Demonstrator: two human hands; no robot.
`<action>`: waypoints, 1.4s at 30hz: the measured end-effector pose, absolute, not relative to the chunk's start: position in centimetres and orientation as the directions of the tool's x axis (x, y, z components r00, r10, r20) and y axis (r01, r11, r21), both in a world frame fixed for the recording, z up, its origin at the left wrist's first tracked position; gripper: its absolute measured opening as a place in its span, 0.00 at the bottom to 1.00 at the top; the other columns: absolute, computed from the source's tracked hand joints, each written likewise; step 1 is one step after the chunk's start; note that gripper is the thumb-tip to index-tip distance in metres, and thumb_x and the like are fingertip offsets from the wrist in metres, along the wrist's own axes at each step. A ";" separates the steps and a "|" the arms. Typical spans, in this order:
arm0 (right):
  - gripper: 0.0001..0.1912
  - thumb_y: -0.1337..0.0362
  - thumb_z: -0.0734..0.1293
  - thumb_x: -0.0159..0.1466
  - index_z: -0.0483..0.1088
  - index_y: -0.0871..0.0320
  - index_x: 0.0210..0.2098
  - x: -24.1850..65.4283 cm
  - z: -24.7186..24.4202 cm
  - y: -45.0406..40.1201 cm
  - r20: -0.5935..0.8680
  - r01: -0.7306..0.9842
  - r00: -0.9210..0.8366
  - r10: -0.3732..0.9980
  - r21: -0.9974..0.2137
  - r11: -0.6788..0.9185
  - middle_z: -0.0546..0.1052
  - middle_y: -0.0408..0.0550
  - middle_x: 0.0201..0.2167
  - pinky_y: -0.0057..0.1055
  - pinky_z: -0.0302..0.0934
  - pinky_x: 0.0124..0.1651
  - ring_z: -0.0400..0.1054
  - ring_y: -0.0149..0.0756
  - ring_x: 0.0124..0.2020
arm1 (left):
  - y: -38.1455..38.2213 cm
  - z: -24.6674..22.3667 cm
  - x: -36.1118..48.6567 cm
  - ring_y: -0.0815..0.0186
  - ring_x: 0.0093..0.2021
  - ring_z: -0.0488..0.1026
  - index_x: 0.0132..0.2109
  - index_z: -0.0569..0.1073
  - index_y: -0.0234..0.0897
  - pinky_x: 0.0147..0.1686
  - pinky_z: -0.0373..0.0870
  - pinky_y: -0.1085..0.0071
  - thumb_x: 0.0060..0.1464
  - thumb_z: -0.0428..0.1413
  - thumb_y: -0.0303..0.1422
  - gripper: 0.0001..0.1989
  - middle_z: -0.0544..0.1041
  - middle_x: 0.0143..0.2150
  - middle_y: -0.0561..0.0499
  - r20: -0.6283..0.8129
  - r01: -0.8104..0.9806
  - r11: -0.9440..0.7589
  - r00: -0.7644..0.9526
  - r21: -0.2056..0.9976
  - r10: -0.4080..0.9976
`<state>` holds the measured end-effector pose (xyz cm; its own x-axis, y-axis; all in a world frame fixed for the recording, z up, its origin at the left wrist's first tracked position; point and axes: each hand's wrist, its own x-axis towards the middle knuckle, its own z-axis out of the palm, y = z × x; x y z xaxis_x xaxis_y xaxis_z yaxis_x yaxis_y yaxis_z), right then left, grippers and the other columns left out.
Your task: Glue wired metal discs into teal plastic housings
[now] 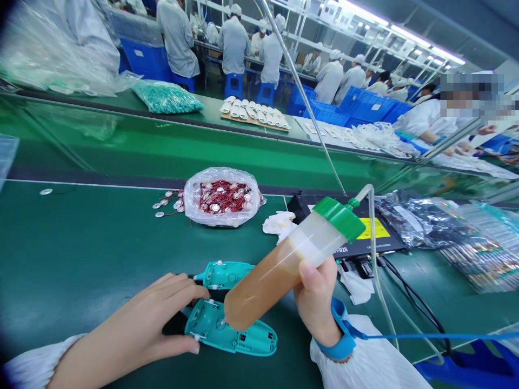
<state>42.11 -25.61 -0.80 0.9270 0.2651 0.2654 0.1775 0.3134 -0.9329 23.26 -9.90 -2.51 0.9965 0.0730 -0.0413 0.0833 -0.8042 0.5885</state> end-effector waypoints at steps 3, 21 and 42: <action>0.19 0.48 0.75 0.41 0.76 0.54 0.26 41.7 -1.4 -25.5 0.293 0.194 0.920 0.262 -0.919 0.344 0.75 0.42 0.20 0.27 0.64 0.23 0.68 0.34 0.21 | -9.9 -2.5 23.3 0.59 0.37 0.72 0.45 0.72 0.41 0.36 0.66 0.67 0.44 0.65 0.41 0.21 0.75 0.37 0.52 -0.031 0.080 -0.811 0.997 0.580 0.076; 0.16 0.50 0.74 0.49 0.76 0.52 0.32 42.3 -2.7 -25.8 0.397 0.280 0.837 0.376 -0.902 0.329 0.77 0.41 0.25 0.27 0.65 0.25 0.69 0.34 0.24 | -9.9 -2.1 23.6 0.56 0.40 0.70 0.47 0.70 0.40 0.39 0.67 0.61 0.47 0.62 0.42 0.21 0.74 0.41 0.49 -0.156 0.136 -0.800 0.986 0.584 0.054; 0.20 0.48 0.73 0.45 0.77 0.54 0.33 41.5 -2.6 -25.6 0.354 0.214 0.847 0.396 -0.910 0.355 0.77 0.44 0.25 0.30 0.65 0.22 0.69 0.38 0.23 | -10.0 -2.3 23.8 0.56 0.40 0.69 0.46 0.70 0.37 0.39 0.65 0.60 0.48 0.61 0.44 0.21 0.74 0.40 0.49 -0.185 0.138 -0.801 0.982 0.582 0.035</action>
